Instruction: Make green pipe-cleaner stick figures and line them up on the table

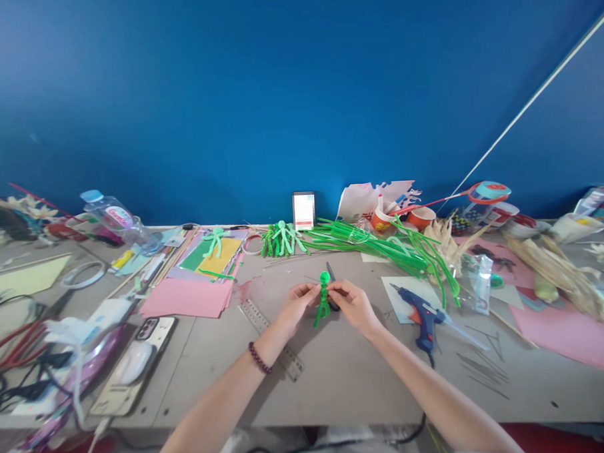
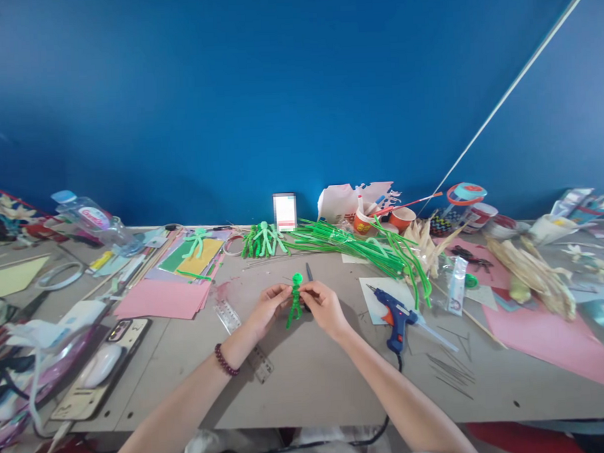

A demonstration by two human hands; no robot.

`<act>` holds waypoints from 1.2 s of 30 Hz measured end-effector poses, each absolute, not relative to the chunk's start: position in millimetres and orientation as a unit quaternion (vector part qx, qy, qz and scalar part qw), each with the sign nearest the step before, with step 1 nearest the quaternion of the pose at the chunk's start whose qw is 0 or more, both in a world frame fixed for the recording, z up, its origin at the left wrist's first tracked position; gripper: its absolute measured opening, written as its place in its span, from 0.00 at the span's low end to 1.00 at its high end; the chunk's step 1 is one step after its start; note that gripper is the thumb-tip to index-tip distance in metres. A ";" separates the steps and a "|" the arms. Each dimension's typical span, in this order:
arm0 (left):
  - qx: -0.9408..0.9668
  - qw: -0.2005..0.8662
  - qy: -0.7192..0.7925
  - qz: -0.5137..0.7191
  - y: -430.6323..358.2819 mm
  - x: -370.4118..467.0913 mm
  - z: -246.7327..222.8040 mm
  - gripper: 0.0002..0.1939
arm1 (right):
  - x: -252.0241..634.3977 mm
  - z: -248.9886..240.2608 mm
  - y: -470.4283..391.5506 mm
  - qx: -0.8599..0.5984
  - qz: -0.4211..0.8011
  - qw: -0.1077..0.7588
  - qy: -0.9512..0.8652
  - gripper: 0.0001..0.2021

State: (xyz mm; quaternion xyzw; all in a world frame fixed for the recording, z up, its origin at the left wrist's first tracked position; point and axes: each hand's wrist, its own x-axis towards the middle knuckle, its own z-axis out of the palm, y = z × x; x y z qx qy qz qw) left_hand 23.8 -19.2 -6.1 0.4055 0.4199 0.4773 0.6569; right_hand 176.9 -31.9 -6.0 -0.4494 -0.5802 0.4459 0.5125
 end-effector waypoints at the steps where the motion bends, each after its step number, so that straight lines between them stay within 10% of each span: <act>1: 0.397 0.661 0.417 0.481 -18.6 23.5 -6.5 0.15 | 176.7 -5.3 -32.4 -0.453 0.438 0.514 -0.582 0.09; 36: 0.337 0.745 0.381 0.432 -27.1 25.8 7.2 0.14 | 178.3 -1.0 -40.0 -0.437 0.241 0.500 -0.707 0.06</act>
